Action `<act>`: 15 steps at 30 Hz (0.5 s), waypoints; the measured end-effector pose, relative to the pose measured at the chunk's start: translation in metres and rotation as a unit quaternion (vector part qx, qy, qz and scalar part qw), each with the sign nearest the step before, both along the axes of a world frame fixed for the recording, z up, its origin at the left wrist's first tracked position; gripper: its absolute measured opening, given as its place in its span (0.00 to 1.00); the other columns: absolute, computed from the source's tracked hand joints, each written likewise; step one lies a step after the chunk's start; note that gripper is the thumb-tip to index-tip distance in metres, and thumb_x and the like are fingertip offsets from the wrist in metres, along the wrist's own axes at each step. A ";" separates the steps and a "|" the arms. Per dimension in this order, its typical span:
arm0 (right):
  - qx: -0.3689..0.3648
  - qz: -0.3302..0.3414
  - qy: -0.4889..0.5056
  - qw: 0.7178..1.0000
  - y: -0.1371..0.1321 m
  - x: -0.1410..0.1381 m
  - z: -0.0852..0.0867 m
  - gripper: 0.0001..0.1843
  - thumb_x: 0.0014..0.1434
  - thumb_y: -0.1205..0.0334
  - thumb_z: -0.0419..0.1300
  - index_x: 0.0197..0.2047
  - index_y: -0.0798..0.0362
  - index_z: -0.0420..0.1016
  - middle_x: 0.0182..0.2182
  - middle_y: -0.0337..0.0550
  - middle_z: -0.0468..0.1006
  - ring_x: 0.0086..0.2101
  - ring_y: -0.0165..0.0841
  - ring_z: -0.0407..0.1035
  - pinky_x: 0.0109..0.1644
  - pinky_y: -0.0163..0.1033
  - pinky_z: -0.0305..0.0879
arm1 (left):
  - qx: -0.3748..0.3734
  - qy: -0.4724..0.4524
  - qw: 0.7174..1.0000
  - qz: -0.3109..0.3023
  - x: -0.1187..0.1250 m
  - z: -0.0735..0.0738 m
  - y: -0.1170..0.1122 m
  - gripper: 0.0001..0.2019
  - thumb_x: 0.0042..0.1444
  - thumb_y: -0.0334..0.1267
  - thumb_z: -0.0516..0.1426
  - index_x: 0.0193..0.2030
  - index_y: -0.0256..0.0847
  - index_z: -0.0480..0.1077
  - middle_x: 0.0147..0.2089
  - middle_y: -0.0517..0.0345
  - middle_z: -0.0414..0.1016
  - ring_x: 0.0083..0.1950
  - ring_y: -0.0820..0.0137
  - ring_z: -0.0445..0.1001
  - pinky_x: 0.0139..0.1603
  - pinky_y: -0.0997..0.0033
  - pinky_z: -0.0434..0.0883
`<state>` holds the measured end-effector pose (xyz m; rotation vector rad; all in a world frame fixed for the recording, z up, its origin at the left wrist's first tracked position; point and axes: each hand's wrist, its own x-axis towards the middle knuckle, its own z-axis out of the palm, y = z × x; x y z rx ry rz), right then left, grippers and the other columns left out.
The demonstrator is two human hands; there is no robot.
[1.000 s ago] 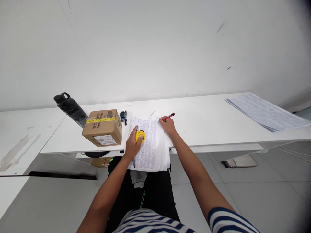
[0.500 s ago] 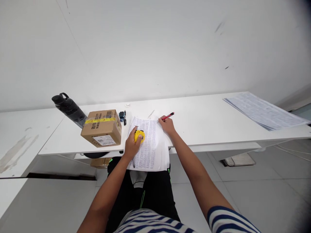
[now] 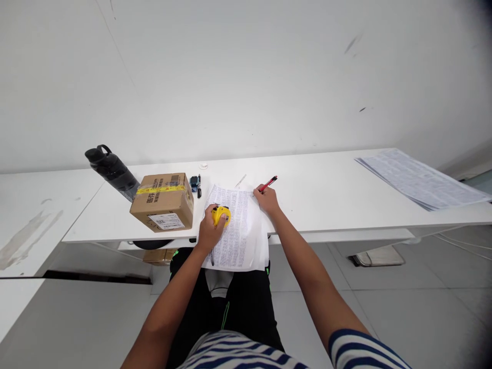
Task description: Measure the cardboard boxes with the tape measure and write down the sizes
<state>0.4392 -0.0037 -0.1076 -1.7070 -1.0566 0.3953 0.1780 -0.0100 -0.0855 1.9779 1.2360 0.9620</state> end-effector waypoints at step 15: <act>-0.046 -0.001 -0.185 0.982 -0.023 -0.031 0.030 0.32 0.60 0.61 0.51 0.68 0.51 0.58 0.50 0.53 0.73 0.36 0.38 0.71 0.42 0.44 0.69 | 0.057 0.015 0.994 -0.095 -0.003 0.006 -0.009 0.28 0.66 0.45 0.49 0.71 0.44 0.53 0.68 0.47 0.64 0.66 0.60 0.66 0.65 0.58 0.66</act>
